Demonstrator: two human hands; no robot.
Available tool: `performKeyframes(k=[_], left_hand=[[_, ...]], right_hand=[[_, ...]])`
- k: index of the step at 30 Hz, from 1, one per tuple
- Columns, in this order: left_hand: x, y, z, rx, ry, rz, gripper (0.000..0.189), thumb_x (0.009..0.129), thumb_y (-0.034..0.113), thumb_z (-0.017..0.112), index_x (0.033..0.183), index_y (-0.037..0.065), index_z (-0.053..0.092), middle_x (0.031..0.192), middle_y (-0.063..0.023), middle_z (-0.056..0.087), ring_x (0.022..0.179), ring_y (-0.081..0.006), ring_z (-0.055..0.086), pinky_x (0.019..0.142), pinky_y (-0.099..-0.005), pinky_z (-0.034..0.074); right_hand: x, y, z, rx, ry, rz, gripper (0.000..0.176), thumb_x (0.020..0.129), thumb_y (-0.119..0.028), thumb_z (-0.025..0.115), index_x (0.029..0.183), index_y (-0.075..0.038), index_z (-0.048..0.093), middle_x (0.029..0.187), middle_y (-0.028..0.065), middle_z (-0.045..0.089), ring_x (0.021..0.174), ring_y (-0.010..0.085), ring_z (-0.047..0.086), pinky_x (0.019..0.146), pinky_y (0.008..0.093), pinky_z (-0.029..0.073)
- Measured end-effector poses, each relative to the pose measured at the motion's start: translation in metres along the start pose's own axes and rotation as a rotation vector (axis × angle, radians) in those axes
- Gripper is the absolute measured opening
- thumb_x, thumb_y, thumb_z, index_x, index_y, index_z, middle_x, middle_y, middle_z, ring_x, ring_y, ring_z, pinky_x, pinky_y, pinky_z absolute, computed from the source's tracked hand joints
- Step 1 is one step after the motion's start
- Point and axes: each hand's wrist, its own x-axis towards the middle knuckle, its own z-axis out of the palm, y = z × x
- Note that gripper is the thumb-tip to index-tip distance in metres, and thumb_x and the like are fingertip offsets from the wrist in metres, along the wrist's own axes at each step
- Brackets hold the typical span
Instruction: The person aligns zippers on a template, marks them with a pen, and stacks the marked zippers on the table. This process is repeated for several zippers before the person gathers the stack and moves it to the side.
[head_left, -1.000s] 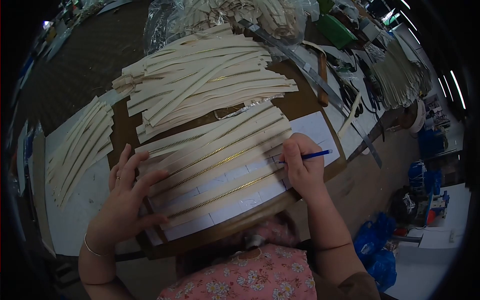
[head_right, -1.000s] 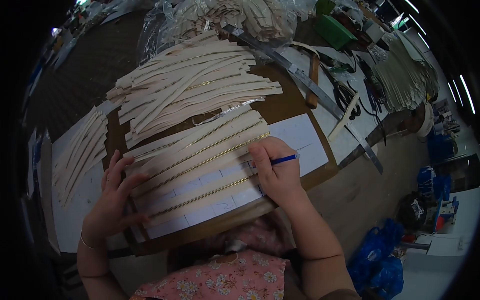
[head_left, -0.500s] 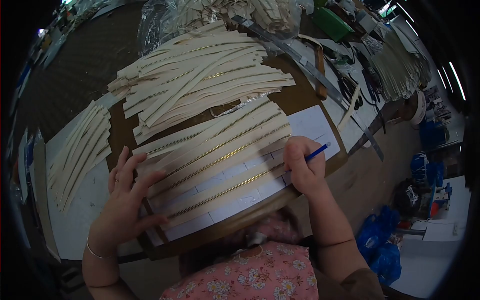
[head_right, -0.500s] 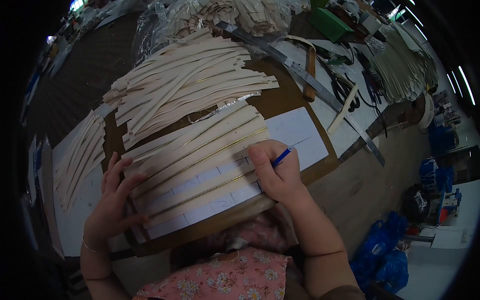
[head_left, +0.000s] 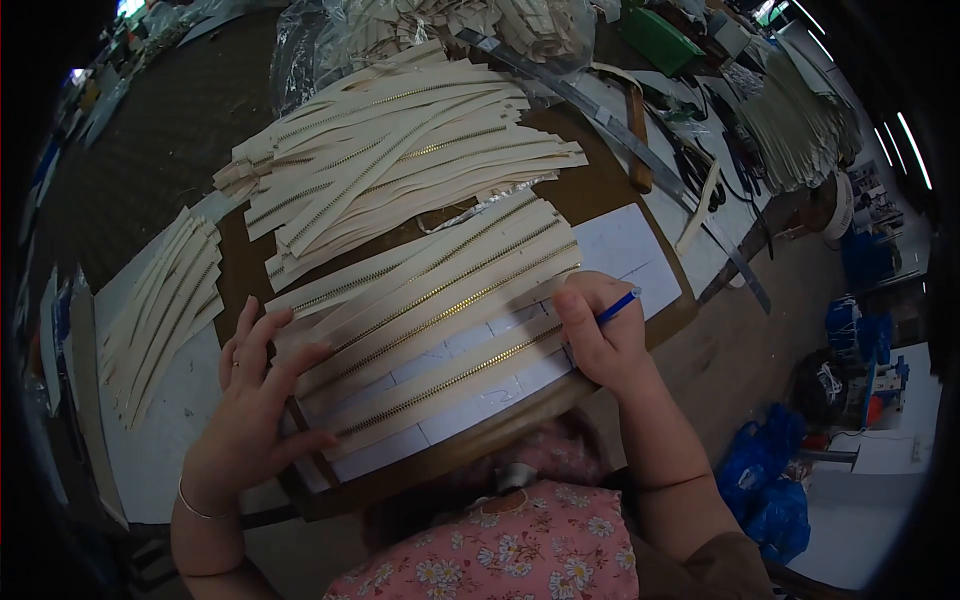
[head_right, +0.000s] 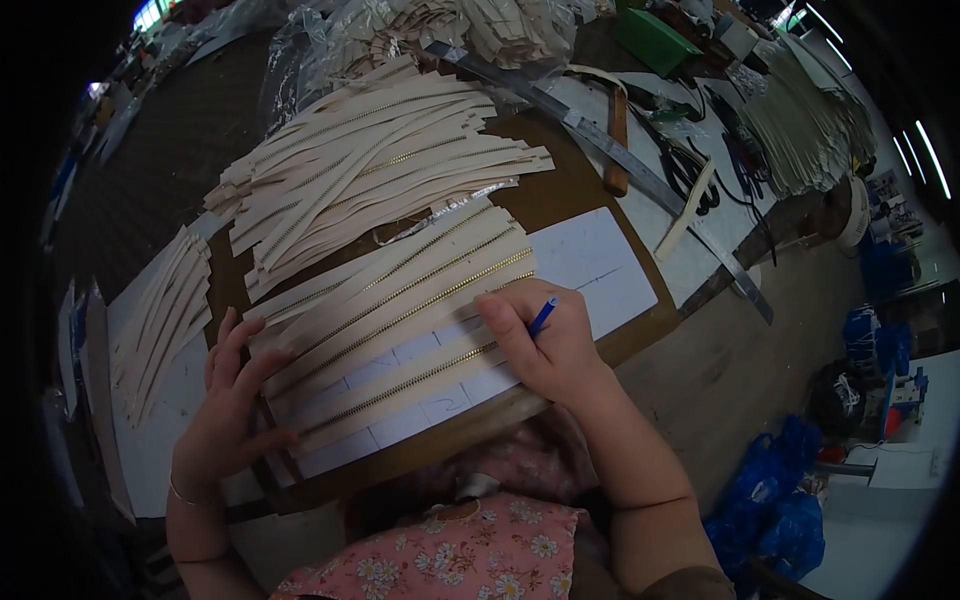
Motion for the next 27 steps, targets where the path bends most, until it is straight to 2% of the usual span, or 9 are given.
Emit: performKeyframes(k=[6,9,11,12,14,19,21,25,27], left_hand=[[0.001,0.003,-0.001,0.006,-0.008,0.001,0.076,0.070,0.035,0.088,0.137,0.021,0.055,0.156,-0.0165,0.029,0.150,-0.0483,0.016,0.120,-0.0561,0.016],[0.000,0.001,0.001,0.094,0.027,0.068,0.078,0.070,0.034,0.088,0.139,0.019,0.054,0.155,-0.0175,0.030,0.150,-0.0483,0.017,0.119,-0.0571,0.016],[-0.001,-0.001,0.004,0.142,0.038,0.104,0.082,0.069,0.036,0.088,0.140,0.018,0.052,0.154,-0.0181,0.031,0.150,-0.0484,0.018,0.119,-0.0574,0.016],[-0.002,-0.001,0.004,0.184,0.044,0.141,0.085,0.068,0.037,0.089,0.142,0.016,0.051,0.154,-0.0186,0.032,0.149,-0.0486,0.018,0.119,-0.0577,0.016],[0.001,0.006,0.002,0.139,0.044,0.150,0.089,0.068,0.040,0.088,0.144,0.015,0.048,0.154,-0.0192,0.032,0.149,-0.0483,0.018,0.119,-0.0576,0.017],[0.004,0.009,0.008,0.124,0.059,0.125,0.100,0.067,0.048,0.088,0.148,0.012,0.043,0.155,-0.0214,0.031,0.150,-0.0457,0.019,0.118,-0.0570,0.017],[0.005,0.007,0.009,0.093,0.107,0.133,0.095,0.072,0.047,0.085,0.149,0.011,0.041,0.153,-0.0217,0.036,0.148,-0.0413,0.028,0.118,-0.0559,0.019],[0.007,0.003,0.015,0.096,0.160,0.125,0.086,0.078,0.039,0.082,0.147,0.007,0.043,0.147,-0.0198,0.044,0.142,-0.0379,0.037,0.117,-0.0538,0.023],[0.011,0.001,0.014,0.119,0.257,0.169,0.076,0.081,0.025,0.078,0.145,0.003,0.044,0.140,-0.0172,0.050,0.133,-0.0361,0.047,0.113,-0.0501,0.029]], right_hand=[[-0.005,0.008,-0.004,0.025,0.015,-0.020,0.033,0.100,-0.016,0.061,0.072,0.001,0.060,0.061,0.0104,0.055,0.056,0.0211,0.053,0.054,0.0330,0.043],[-0.014,0.015,-0.010,0.067,0.126,-0.075,0.026,0.099,-0.015,0.061,0.078,0.000,0.064,0.066,0.0109,0.059,0.060,0.0214,0.058,0.059,0.0326,0.047],[-0.024,0.009,-0.012,0.148,0.246,0.118,0.013,0.094,-0.013,0.068,0.088,-0.001,0.067,0.078,0.0111,0.064,0.068,0.0243,0.062,0.067,0.0323,0.050],[-0.023,0.006,-0.016,0.153,0.244,0.114,0.013,0.094,-0.013,0.068,0.088,-0.001,0.067,0.078,0.0111,0.064,0.068,0.0243,0.062,0.067,0.0323,0.050],[-0.022,-0.001,-0.025,-0.340,0.116,-0.058,0.016,0.084,-0.012,0.076,0.096,-0.003,0.070,0.090,0.0104,0.066,0.082,0.0272,0.064,0.078,0.0346,0.051],[-0.021,-0.005,-0.033,-0.477,-0.056,-0.072,0.020,0.077,-0.012,0.081,0.094,-0.006,0.071,0.093,0.0084,0.065,0.094,0.0296,0.060,0.083,0.0382,0.049],[-0.014,-0.002,-0.032,-0.500,-0.099,-0.071,0.020,0.077,-0.012,0.081,0.094,-0.007,0.071,0.094,0.0086,0.065,0.094,0.0297,0.059,0.084,0.0390,0.048],[0.012,0.009,-0.023,-0.511,0.017,-0.204,0.018,0.076,-0.009,0.080,0.089,-0.004,0.068,0.098,0.0084,0.063,0.092,0.0283,0.058,0.080,0.0367,0.048],[0.017,0.014,-0.019,-0.492,0.065,-0.240,0.017,0.077,-0.008,0.079,0.089,-0.004,0.068,0.099,0.0088,0.063,0.093,0.0284,0.058,0.081,0.0360,0.048]])
